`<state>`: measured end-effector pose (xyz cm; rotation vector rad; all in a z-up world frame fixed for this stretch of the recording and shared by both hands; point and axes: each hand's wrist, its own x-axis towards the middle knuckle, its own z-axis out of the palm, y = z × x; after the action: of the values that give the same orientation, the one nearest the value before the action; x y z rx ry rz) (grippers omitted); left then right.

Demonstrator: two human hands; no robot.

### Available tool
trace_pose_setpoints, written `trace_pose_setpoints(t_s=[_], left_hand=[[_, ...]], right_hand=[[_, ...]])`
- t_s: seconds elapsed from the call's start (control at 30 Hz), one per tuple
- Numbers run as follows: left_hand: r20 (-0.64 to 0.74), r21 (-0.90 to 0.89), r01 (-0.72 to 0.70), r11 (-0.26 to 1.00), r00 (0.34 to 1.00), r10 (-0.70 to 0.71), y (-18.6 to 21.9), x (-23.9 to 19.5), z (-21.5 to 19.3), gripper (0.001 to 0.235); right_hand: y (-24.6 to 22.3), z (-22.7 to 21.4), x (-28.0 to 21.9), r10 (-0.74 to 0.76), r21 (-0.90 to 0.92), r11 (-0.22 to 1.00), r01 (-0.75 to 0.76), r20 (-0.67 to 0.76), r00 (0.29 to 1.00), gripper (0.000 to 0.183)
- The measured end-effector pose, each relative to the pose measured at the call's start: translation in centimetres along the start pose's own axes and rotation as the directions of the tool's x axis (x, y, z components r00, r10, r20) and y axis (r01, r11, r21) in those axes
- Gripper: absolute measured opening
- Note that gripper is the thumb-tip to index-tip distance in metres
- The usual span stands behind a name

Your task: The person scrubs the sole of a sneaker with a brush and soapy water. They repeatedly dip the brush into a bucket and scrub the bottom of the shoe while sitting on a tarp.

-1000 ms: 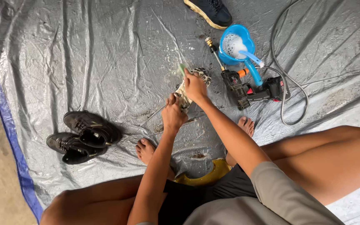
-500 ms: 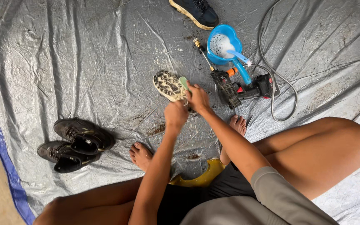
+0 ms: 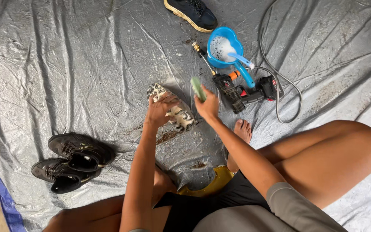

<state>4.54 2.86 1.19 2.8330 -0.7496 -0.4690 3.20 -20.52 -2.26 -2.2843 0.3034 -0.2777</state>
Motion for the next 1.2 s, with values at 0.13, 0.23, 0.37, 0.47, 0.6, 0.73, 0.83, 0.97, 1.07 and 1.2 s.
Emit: trace_pose_setpoints(t_s=[0.13, 0.23, 0.37, 0.47, 0.6, 0.73, 0.83, 0.97, 1.07, 1.2], left_hand=[[-0.325, -0.059, 0.048, 0.997, 0.944, -0.065, -0.5, -1.1, 2.9, 0.057], [-0.397, -0.078, 0.304, 0.949, 0.864, -0.310, -1.0, -0.4, 5.8, 0.030], [-0.453, -0.171, 0.471, 0.865, 0.742, -0.494, -0.2, 0.1, 7.6, 0.032], [-0.446, -0.284, 0.576, 0.767, 0.629, -0.637, 1.4, -0.1, 7.6, 0.039], [-0.343, -0.501, 0.555, 0.665, 0.578, -0.741, 4.7, 0.0, 9.0, 0.063], [-0.453, -0.466, 0.480, 0.743, 0.593, -0.666, 7.9, 1.0, 8.2, 0.071], [-0.771, -0.223, 0.443, 0.868, 0.464, -0.436, 7.3, 1.2, 10.7, 0.051], [-0.754, 0.046, 0.061, 0.997, 0.657, -0.005, 7.9, -2.1, 12.7, 0.047], [-0.642, 0.028, -0.036, 0.999, 0.765, 0.045, 8.1, -2.9, 14.3, 0.066], [-0.369, -0.023, 0.181, 0.983, 0.912, -0.176, 9.8, -3.7, 11.2, 0.099]], right_hand=[[-2.5, -3.1, 7.9, -0.122, -0.109, 0.989, 0.104, -0.181, 0.976, 0.064], [-0.1, -3.1, 15.2, -0.039, -0.331, 0.944, -0.004, -0.123, 0.992, 0.051], [10.3, 2.2, 24.9, 0.103, -0.657, 0.753, -0.010, 0.103, 0.989, 0.029], [15.1, 4.6, 28.5, 0.199, -0.619, 0.785, -0.028, 0.210, 0.957, 0.034], [9.9, 2.5, 24.6, 0.136, -0.408, 0.907, -0.101, 0.057, 0.989, 0.039], [-4.9, -2.6, 10.8, -0.166, -0.182, 0.974, 0.136, -0.162, 0.973, 0.043], [-6.3, -1.4, 3.4, -0.222, 0.041, 0.975, 0.220, 0.074, 0.972, 0.053], [-3.1, 0.3, -4.3, -0.361, -0.037, 0.924, 0.382, 0.249, 0.898, 0.061], [-1.0, 0.6, -6.2, -0.444, -0.171, 0.851, 0.496, 0.271, 0.854, 0.064], [-2.8, 0.4, -3.9, -0.349, -0.171, 0.881, 0.440, 0.393, 0.851, 0.068]])
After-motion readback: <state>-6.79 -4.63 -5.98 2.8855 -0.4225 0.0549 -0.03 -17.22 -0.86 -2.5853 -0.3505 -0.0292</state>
